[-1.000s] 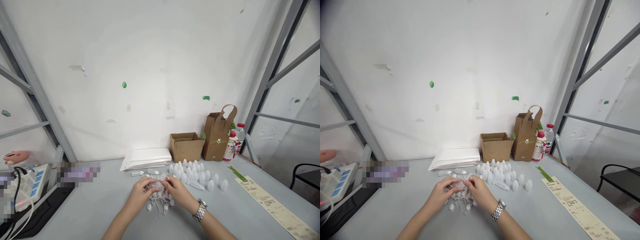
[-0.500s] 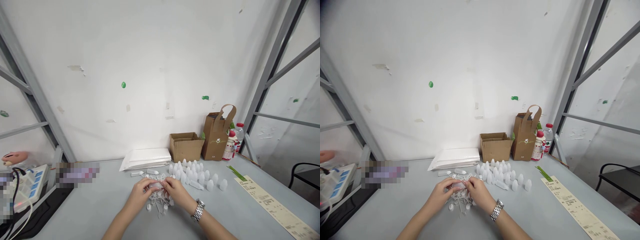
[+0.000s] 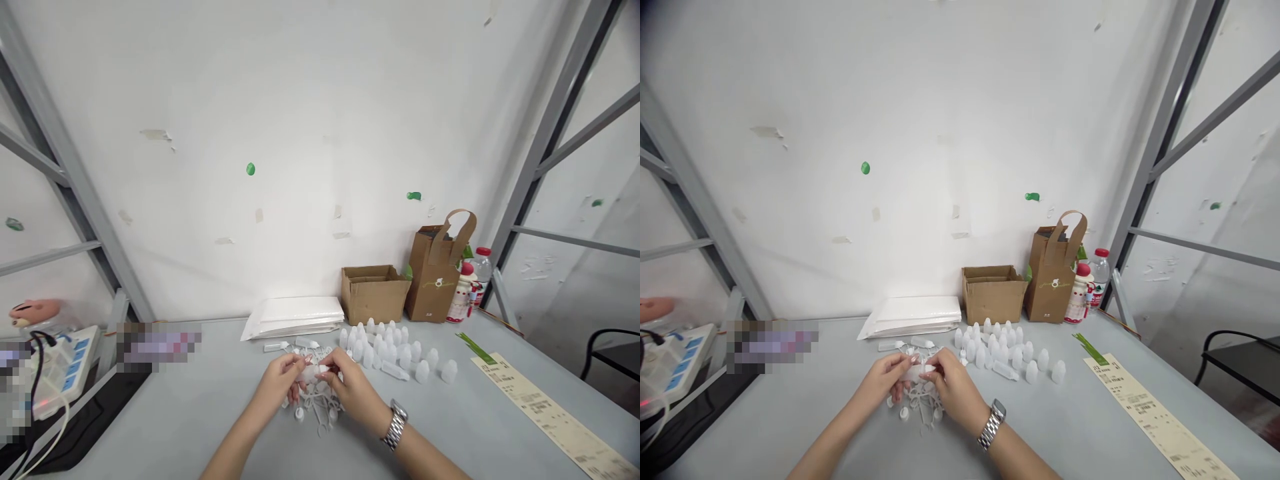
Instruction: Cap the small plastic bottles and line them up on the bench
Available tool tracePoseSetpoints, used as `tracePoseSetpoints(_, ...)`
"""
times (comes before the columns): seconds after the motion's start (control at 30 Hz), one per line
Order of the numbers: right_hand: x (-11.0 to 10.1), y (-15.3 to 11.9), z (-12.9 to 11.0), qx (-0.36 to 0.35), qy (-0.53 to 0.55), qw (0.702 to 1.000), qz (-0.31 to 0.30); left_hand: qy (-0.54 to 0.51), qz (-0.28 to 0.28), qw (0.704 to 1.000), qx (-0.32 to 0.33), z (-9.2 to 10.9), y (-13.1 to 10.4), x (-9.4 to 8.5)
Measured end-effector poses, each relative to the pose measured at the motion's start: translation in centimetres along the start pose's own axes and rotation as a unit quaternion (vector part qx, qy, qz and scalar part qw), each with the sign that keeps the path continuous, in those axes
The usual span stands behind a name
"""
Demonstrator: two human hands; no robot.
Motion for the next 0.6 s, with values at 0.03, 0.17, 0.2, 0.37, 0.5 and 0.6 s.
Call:
tracePoseSetpoints(0.03, -0.1, 0.0, -0.2, -0.003, 0.000, 1.000, -0.002, -0.012, -0.009, 1.000, -0.011, 0.0, -0.1, 0.0)
tracePoseSetpoints(0.17, -0.4, 0.1, -0.5, -0.012, -0.022, 1.000, 0.001, -0.088, -0.017, 0.996, -0.029, 0.3, -0.6, -0.6)
tracePoseSetpoints(0.2, -0.4, 0.1, -0.4, -0.014, -0.037, 0.999, -0.002, -0.108, -0.006, 0.994, -0.031, 0.3, -0.7, -0.8)
tracePoseSetpoints(0.37, 0.2, -0.1, 0.3, -0.033, -0.142, 0.988, -0.058, -0.189, 0.056, 0.980, -0.026, 0.0, -0.2, -1.8)
tracePoseSetpoints(0.5, 0.3, -0.2, 0.5, -0.026, -0.160, 0.985, -0.060, -0.184, 0.046, 0.982, -0.011, 0.0, 0.0, -1.6)
tracePoseSetpoints(0.6, -0.2, 0.1, 0.2, 0.000, -0.105, 0.994, -0.024, -0.151, 0.016, 0.988, 0.003, 0.2, -0.1, -1.0)
Point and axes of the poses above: each hand's wrist, its own y-axis towards the middle knuckle, its own x-axis out of the palm, z = x × y, the point moved 3 cm from there along y, towards the middle knuckle, and after that the axes turned 14 degrees about -x, right-handed, at the moved point
